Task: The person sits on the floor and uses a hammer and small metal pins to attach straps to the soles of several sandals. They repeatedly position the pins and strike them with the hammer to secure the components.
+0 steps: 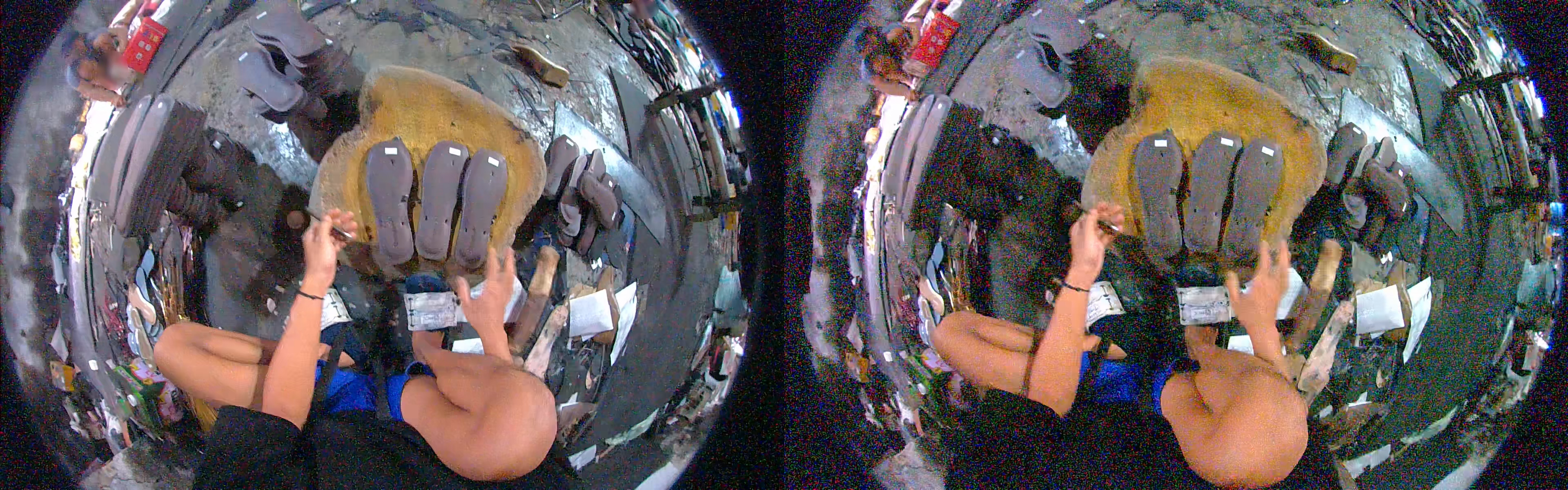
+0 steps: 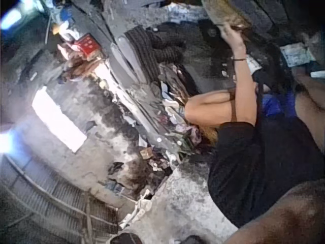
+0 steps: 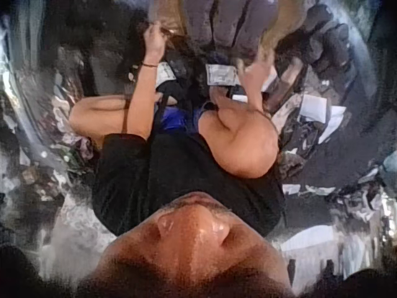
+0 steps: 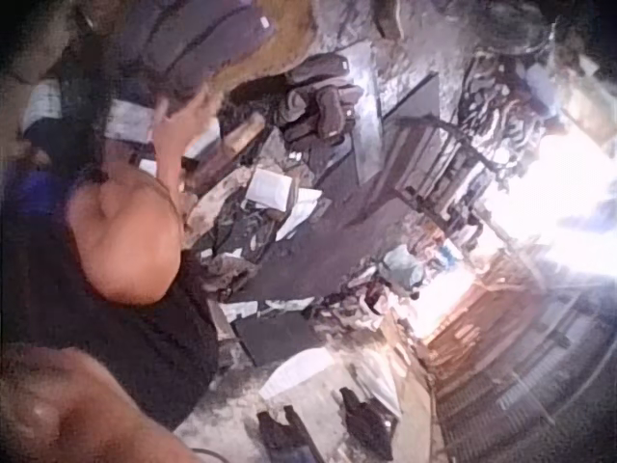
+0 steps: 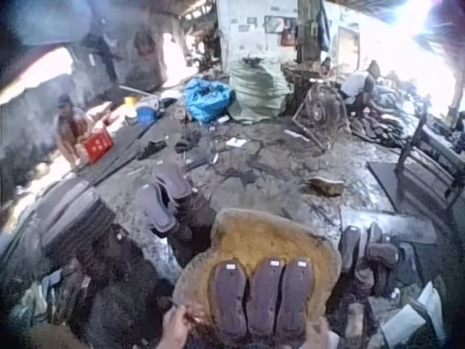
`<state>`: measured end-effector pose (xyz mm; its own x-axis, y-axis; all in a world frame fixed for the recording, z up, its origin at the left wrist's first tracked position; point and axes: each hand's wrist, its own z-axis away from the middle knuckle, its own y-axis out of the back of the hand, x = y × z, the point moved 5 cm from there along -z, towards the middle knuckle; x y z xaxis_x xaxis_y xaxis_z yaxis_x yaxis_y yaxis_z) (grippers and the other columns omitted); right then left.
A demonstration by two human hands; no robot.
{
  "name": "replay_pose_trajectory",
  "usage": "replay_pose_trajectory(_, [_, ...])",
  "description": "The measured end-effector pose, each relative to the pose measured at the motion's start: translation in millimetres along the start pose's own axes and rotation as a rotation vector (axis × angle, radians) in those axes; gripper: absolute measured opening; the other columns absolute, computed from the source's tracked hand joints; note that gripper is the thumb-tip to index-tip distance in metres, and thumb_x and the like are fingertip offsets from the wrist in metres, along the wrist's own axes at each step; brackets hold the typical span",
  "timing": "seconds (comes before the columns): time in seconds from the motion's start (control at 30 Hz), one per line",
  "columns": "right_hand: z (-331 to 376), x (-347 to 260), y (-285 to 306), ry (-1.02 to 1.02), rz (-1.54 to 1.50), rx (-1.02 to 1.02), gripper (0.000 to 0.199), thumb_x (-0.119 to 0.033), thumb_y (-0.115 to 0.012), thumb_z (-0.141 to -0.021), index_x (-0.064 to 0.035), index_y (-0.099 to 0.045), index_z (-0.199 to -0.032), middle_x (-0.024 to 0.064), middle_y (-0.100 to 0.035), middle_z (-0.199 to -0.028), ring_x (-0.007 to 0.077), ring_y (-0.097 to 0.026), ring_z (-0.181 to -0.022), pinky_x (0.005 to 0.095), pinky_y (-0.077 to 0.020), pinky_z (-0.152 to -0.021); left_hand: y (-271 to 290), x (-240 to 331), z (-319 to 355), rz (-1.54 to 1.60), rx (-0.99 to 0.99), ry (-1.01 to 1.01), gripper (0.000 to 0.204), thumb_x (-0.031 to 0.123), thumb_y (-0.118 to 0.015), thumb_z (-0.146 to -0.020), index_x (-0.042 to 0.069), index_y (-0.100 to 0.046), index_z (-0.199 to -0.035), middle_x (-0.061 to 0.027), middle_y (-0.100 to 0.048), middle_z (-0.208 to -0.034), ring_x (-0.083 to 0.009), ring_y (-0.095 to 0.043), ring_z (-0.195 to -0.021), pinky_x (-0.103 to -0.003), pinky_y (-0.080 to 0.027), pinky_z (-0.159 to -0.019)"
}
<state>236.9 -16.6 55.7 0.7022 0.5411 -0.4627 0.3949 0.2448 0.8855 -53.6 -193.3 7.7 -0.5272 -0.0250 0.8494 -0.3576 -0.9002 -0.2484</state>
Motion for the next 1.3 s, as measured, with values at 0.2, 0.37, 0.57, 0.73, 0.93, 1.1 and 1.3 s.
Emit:
replay_pose_trajectory(0.2, [-46, -48, -14, 0.077, -0.341, -0.031, 0.075, -0.017, -0.07, -0.078, -0.0096, -0.041, -0.146, 0.0268, -0.032, -0.149, 0.0473, -0.034, -0.132, 0.0526, -0.029, -0.111, -11, 37, -22, -0.083, 0.076, -0.247, 0.015, 0.012, -0.046, -0.1, 0.004, -0.049, -0.113, -0.0126, -0.065, -0.109, -0.0191, -0.064, -0.086, -0.033, -0.055, -0.076])
replay_pose_trajectory(0.37, [-46, -71, -46, 0.229, -0.08, -0.205, 0.073, -0.014, -0.07, -0.078, -0.0093, -0.041, -0.144, 0.0292, -0.025, -0.15, 0.0482, -0.033, -0.131, 0.0516, -0.0312, -0.109, -46, 143, -99, -1.091, 0.343, -0.922, 0.051, 0.018, -0.073, -0.077, -0.005, -0.043, -0.11, -0.019, -0.051, -0.113, -0.0336, -0.05, -0.104, -0.044, -0.041, -0.096])
replay_pose_trajectory(0.57, [-43, -99, -27, 0.274, -0.509, -0.096, 0.073, -0.015, -0.071, -0.078, -0.0113, -0.041, -0.144, 0.0308, -0.024, -0.151, 0.0468, -0.034, -0.133, 0.0531, -0.0327, -0.108, -63, 187, -193, -1.508, 0.555, -0.489, 0.092, 0.054, -0.083, -0.066, -0.011, -0.041, -0.116, -0.0267, -0.05, -0.121, -0.0415, -0.047, -0.122, -0.049, -0.04, -0.103])
replay_pose_trajectory(0.73, [-52, -137, -69, 0.423, -0.247, -0.232, 0.07, -0.022, -0.073, -0.077, -0.014, -0.046, -0.141, 0.0266, -0.029, -0.151, 0.045, -0.044, -0.126, 0.0523, -0.0388, -0.103, -3, 214, -231, -1.42, 0.758, -0.685, 0.095, 0.054, -0.078, -0.064, -0.017, -0.049, -0.121, -0.0335, -0.054, -0.123, -0.0428, -0.053, -0.116, -0.044, -0.042, -0.102])
replay_pose_trajectory(0.93, [-49, -53, -12, 0.332, -0.304, 0.066, 0.075, -0.024, -0.076, -0.074, -0.0142, -0.047, -0.142, 0.0263, -0.035, -0.149, 0.0443, -0.048, -0.122, 0.0497, -0.0432, -0.1, -24, 162, -67, -0.373, 0.128, -0.697, 0.018, 0.023, -0.062, -0.09, 0.006, -0.063, -0.095, -0.0033, -0.06, -0.1, -0.0129, -0.055, -0.093, -0.029, -0.044, -0.077])
replay_pose_trajectory(1.1, [-77, 10, 93, 0.2, -0.024, 0.332, 0.07, -0.026, -0.075, -0.075, -0.0123, -0.05, -0.139, 0.0272, -0.037, -0.148, 0.0434, -0.047, -0.125, 0.0497, -0.0404, -0.103, -5, 88, 35, 0.073, 0.104, -0.399, 0.03, 0.009, -0.059, -0.088, 0.007, -0.05, -0.116, -0.0054, -0.057, -0.105, -0.019, -0.055, -0.096, -0.036, -0.049, -0.083])
replay_pose_trajectory(1.3, [-95, -4, 93, 0.159, -0.339, 0.219, 0.079, -0.043, -0.072, -0.082, -0.0008, -0.04, -0.141, 0.0261, -0.043, -0.141, 0.0401, -0.041, -0.132, 0.0458, -0.0326, -0.11, -78, 33, 83, -0.146, -0.098, -0.339, 0.041, 0.002, -0.06, -0.086, 0.008, -0.041, -0.121, -0.0068, -0.046, -0.122, -0.0185, -0.046, -0.111, -0.036, -0.037, -0.101])
